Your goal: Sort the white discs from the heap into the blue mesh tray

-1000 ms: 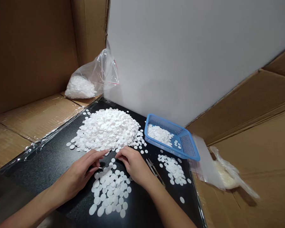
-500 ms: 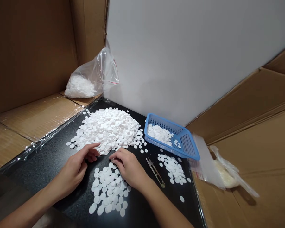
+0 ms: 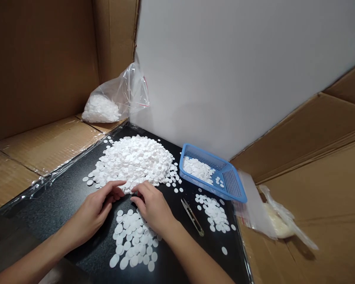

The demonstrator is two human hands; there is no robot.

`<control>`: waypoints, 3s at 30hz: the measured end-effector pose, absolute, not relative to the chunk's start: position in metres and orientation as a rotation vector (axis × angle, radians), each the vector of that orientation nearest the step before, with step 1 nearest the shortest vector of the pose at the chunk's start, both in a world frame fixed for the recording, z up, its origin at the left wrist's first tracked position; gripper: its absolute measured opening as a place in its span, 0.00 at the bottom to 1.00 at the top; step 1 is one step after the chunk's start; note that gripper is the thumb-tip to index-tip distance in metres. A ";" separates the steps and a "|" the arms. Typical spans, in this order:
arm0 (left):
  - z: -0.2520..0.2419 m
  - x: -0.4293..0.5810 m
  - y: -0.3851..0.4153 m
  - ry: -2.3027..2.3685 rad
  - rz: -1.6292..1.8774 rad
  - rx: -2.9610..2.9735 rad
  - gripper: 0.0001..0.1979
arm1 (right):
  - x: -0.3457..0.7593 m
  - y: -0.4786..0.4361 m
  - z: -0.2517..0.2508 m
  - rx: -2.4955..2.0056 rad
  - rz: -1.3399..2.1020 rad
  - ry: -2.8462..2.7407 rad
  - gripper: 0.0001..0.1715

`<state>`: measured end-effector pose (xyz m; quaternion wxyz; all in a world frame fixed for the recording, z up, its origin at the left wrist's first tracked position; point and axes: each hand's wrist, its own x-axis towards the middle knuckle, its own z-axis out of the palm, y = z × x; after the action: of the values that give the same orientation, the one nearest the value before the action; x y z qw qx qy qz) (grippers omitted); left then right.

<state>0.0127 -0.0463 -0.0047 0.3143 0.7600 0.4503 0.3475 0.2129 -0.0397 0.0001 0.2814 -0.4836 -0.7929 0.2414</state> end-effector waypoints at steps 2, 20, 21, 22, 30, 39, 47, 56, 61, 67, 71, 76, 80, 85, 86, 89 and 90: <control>-0.006 0.013 -0.046 1.179 0.911 2.020 0.25 | 0.209 -0.036 -0.005 -1.307 0.579 -2.162 0.09; 0.001 0.002 -0.050 1.030 0.683 2.027 0.16 | 0.228 -0.044 0.010 -1.439 1.114 -1.912 0.06; 0.002 0.002 -0.050 1.015 0.650 2.031 0.16 | 0.228 -0.044 0.011 -1.450 1.075 -1.950 0.06; 0.002 0.002 -0.050 1.005 0.631 2.034 0.16 | 0.229 -0.044 0.011 -1.460 1.007 -1.996 0.06; 0.004 0.005 -0.050 1.086 0.717 1.946 0.15 | 0.222 -0.039 0.013 -1.367 0.731 -2.121 0.10; 0.010 0.001 -0.041 1.015 0.860 1.221 0.16 | 0.207 -0.029 0.008 -1.347 0.651 -2.285 0.10; 0.004 -0.001 -0.041 0.974 0.887 1.066 0.16 | 0.217 -0.037 0.015 -1.309 0.797 -2.282 0.09; 0.024 0.030 -0.038 0.769 0.846 1.145 0.21 | 0.212 -0.040 0.038 -1.170 0.663 -2.070 0.06; 0.031 0.037 -0.034 0.776 0.827 1.244 0.21 | 0.240 -0.053 0.050 -1.304 0.527 -1.978 0.07; 0.013 0.001 -0.032 1.223 0.976 1.560 0.19 | 0.339 -0.083 0.026 -1.914 0.298 -1.791 0.21; 0.006 -0.018 -0.034 1.298 1.033 1.541 0.19 | 0.379 -0.096 0.005 -2.072 0.108 -1.715 0.29; 0.004 -0.021 -0.041 1.291 0.882 1.772 0.15 | 0.369 -0.097 0.008 -2.095 0.036 -1.660 0.27; -0.003 -0.015 -0.048 1.208 0.805 1.915 0.14 | 0.328 -0.096 0.012 -1.917 0.301 -1.792 0.27; -0.005 -0.010 -0.056 1.049 0.646 2.094 0.24 | 0.278 -0.094 0.008 -1.433 0.364 -2.113 0.18; -0.005 -0.010 -0.057 0.994 0.606 2.148 0.28 | 0.271 -0.094 0.006 -1.360 0.366 -2.200 0.20; -0.005 -0.010 -0.060 0.883 0.529 2.266 0.34 | 0.259 -0.093 0.002 -1.200 0.323 -2.399 0.28; -0.006 -0.010 -0.060 0.873 0.534 2.275 0.35 | 0.257 -0.093 0.000 -1.174 0.299 -2.418 0.27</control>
<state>-0.0105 -0.0601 -0.0064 0.3178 0.8648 0.3317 0.2028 0.2573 -0.0932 0.0002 0.2168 -0.4239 -0.8728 0.1078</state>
